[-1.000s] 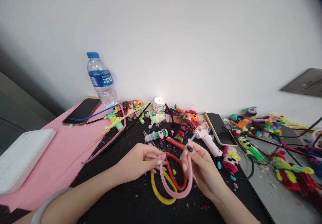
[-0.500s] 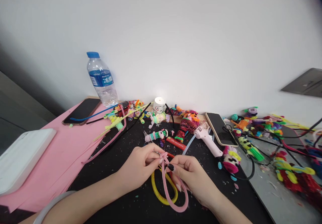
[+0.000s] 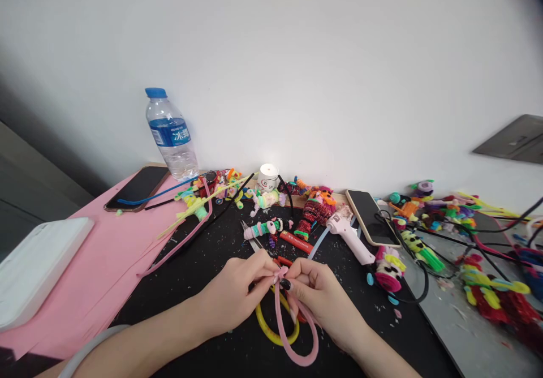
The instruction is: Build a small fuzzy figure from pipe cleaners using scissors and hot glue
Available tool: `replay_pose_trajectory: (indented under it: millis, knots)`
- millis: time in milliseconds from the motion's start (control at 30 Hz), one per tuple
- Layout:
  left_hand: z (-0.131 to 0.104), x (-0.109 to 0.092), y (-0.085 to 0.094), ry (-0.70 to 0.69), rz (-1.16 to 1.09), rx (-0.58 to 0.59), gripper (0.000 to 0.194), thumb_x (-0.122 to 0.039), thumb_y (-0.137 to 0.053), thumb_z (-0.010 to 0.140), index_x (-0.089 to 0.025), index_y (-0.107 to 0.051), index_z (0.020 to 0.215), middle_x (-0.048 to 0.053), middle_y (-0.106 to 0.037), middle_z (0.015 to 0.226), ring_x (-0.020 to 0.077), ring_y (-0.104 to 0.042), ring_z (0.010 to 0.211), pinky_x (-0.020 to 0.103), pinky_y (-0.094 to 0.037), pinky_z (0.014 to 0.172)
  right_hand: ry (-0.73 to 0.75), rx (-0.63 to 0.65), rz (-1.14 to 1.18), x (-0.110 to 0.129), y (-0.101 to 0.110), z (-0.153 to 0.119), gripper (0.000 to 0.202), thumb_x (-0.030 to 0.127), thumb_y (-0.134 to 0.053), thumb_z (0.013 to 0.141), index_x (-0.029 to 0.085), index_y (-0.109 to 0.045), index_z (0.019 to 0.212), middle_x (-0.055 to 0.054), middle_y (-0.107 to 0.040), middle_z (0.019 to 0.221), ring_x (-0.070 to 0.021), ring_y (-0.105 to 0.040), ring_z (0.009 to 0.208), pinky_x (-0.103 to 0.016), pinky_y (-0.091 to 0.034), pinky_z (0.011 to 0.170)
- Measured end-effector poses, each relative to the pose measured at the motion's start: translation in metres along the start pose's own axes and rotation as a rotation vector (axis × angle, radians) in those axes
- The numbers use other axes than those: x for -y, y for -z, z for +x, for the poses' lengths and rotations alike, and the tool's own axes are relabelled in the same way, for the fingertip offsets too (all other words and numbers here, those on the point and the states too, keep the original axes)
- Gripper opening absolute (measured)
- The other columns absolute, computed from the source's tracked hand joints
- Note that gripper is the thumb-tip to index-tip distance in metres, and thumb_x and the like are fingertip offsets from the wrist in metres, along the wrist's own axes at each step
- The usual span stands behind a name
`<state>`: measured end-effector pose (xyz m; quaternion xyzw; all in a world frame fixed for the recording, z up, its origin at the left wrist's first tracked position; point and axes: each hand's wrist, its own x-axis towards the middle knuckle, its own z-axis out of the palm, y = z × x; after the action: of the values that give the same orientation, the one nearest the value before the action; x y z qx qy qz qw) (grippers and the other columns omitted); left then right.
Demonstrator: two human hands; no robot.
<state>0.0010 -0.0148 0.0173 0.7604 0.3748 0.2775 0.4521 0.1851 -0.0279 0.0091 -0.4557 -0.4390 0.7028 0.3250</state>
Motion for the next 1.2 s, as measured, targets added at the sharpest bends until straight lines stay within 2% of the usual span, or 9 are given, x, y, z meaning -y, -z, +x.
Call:
replay_pose_trajectory:
  millis: [133, 300, 433, 600, 733, 800, 933, 1100, 1200]
  knots:
    - [0.000, 0.005, -0.001, -0.037, 0.079, -0.021, 0.009, -0.020, -0.043, 0.091, -0.018, -0.051, 0.094, 0.003, -0.072, 0.087, 0.0133, -0.067, 0.078, 0.021, -0.046, 0.068, -0.044, 0.057, 0.027, 0.003, 0.002, -0.001, 0.024, 0.033, -0.066, 0.075, 0.017, -0.048, 0.080, 0.005, -0.063, 0.053, -0.0028, -0.038, 0.028, -0.012, -0.023, 0.026]
    - [0.000, 0.006, 0.000, -0.055, 0.097, -0.026, 0.014, -0.019, -0.041, 0.092, -0.020, -0.047, 0.104, 0.001, -0.072, 0.087, 0.0123, -0.067, 0.080, 0.020, -0.045, 0.072, -0.059, 0.155, 0.073, 0.006, 0.004, -0.001, 0.026, 0.030, -0.070, 0.073, 0.015, -0.051, 0.082, 0.002, -0.065, 0.062, -0.0054, -0.054, 0.036, -0.014, -0.043, 0.034]
    - [-0.001, 0.005, 0.001, -0.080, 0.137, 0.011, 0.018, -0.020, -0.038, 0.093, -0.019, -0.050, 0.106, 0.002, -0.071, 0.090, 0.0135, -0.067, 0.082, 0.019, -0.046, 0.071, -0.048, 0.133, 0.102, 0.005, 0.003, 0.000, 0.029, 0.028, -0.072, 0.072, 0.017, -0.047, 0.082, 0.002, -0.067, 0.062, -0.0072, -0.058, 0.040, -0.015, -0.047, 0.039]
    - [-0.002, 0.012, 0.000, -0.228, 0.270, 0.078, 0.023, -0.020, -0.039, 0.093, -0.020, -0.057, 0.107, 0.003, -0.071, 0.094, 0.0126, -0.067, 0.077, 0.019, -0.046, 0.070, -0.008, 0.091, 0.133, 0.000, 0.003, 0.001, 0.038, 0.028, -0.074, 0.069, 0.020, -0.039, 0.079, 0.002, -0.067, 0.060, -0.0105, -0.062, 0.042, -0.017, -0.049, 0.040]
    - [-0.002, 0.013, 0.002, -0.273, 0.276, 0.092, 0.024, -0.019, -0.040, 0.093, -0.018, -0.060, 0.108, 0.003, -0.072, 0.095, 0.0124, -0.068, 0.078, 0.017, -0.047, 0.071, -0.028, 0.102, 0.120, 0.002, 0.006, 0.001, 0.043, 0.024, -0.078, 0.064, 0.019, -0.043, 0.086, 0.002, -0.068, 0.063, -0.0129, -0.066, 0.046, -0.019, -0.052, 0.044]
    - [-0.001, 0.010, 0.004, -0.264, 0.270, 0.088, 0.025, -0.020, -0.041, 0.093, -0.018, -0.062, 0.106, 0.003, -0.073, 0.092, 0.0123, -0.068, 0.076, 0.017, -0.047, 0.071, -0.026, 0.136, 0.115, 0.004, 0.007, 0.000, 0.039, 0.032, -0.074, 0.070, 0.018, -0.045, 0.091, 0.000, -0.069, 0.063, -0.0137, -0.067, 0.047, -0.017, -0.050, 0.043]
    - [0.000, 0.006, 0.008, -0.278, 0.233, 0.139, 0.026, -0.020, -0.042, 0.092, -0.019, -0.064, 0.105, 0.003, -0.074, 0.090, 0.0128, -0.068, 0.076, 0.018, -0.048, 0.072, -0.024, 0.189, 0.096, 0.006, 0.008, -0.002, 0.033, 0.050, -0.051, 0.085, 0.017, -0.045, 0.089, -0.003, -0.068, 0.060, -0.0128, -0.064, 0.041, -0.013, -0.041, 0.034]
    - [0.000, 0.007, 0.008, -0.309, 0.221, 0.140, 0.027, -0.019, -0.042, 0.092, -0.019, -0.063, 0.109, 0.004, -0.073, 0.095, 0.0137, -0.068, 0.082, 0.018, -0.049, 0.075, -0.026, 0.204, 0.082, 0.004, 0.009, -0.002, 0.034, 0.052, -0.049, 0.086, 0.020, -0.041, 0.087, -0.001, -0.066, 0.057, -0.0132, -0.061, 0.038, -0.016, -0.041, 0.034]
    - [-0.001, 0.005, 0.009, -0.301, 0.191, 0.173, 0.028, -0.018, -0.042, 0.092, -0.019, -0.064, 0.109, 0.004, -0.074, 0.095, 0.0143, -0.069, 0.081, 0.020, -0.049, 0.074, 0.030, 0.150, -0.015, 0.002, 0.009, -0.002, 0.033, 0.053, -0.047, 0.087, 0.021, -0.041, 0.086, 0.004, -0.061, 0.055, -0.0096, -0.053, 0.032, -0.015, -0.036, 0.032]
